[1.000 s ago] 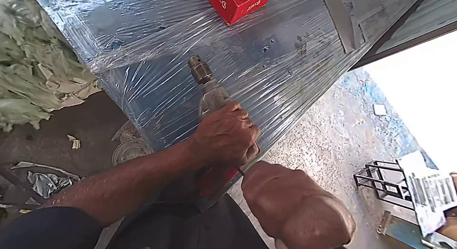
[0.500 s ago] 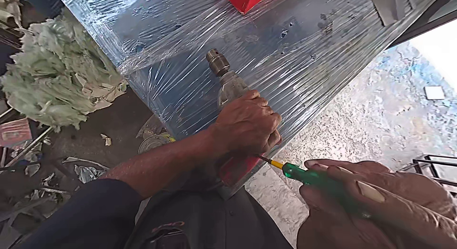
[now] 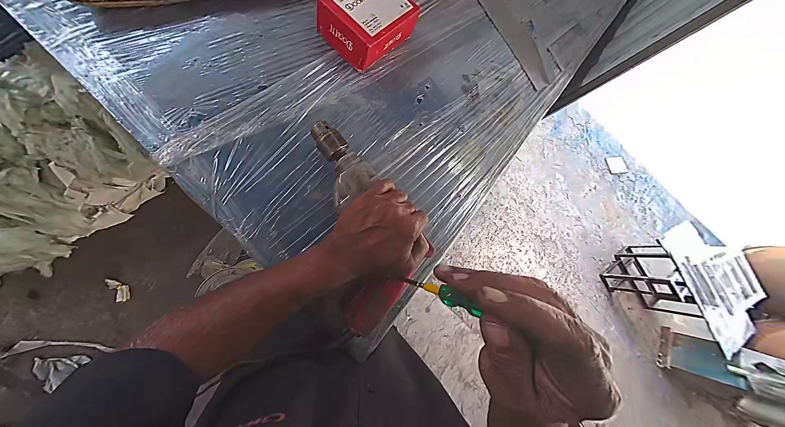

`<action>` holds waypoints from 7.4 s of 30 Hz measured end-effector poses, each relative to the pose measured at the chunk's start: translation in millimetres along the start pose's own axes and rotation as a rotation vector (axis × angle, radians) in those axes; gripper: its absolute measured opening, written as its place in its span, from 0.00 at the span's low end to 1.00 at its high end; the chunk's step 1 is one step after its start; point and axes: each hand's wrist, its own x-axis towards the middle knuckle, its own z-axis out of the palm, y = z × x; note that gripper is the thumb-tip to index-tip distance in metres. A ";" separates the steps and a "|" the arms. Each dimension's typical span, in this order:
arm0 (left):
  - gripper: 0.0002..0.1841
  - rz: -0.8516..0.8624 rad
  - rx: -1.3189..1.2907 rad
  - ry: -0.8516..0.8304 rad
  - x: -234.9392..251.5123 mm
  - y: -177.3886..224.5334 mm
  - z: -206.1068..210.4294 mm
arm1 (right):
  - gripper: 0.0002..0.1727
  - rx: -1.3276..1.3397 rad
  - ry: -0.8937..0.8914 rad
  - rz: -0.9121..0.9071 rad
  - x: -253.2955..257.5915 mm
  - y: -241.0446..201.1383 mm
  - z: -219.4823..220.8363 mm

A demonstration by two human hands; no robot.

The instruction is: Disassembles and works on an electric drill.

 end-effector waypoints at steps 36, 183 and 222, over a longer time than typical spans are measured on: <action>0.09 0.344 -1.181 -0.437 1.4 -25.9 -29.4 | 0.13 -0.116 0.177 0.109 2.0 -18.6 -3.4; 0.18 0.379 -1.145 -0.386 3.4 -26.5 -24.7 | 0.08 0.034 0.046 0.142 14.6 -24.5 11.0; 0.04 0.401 -1.330 -0.441 3.7 -33.6 -24.8 | 0.18 0.023 0.037 0.136 17.0 -27.0 4.2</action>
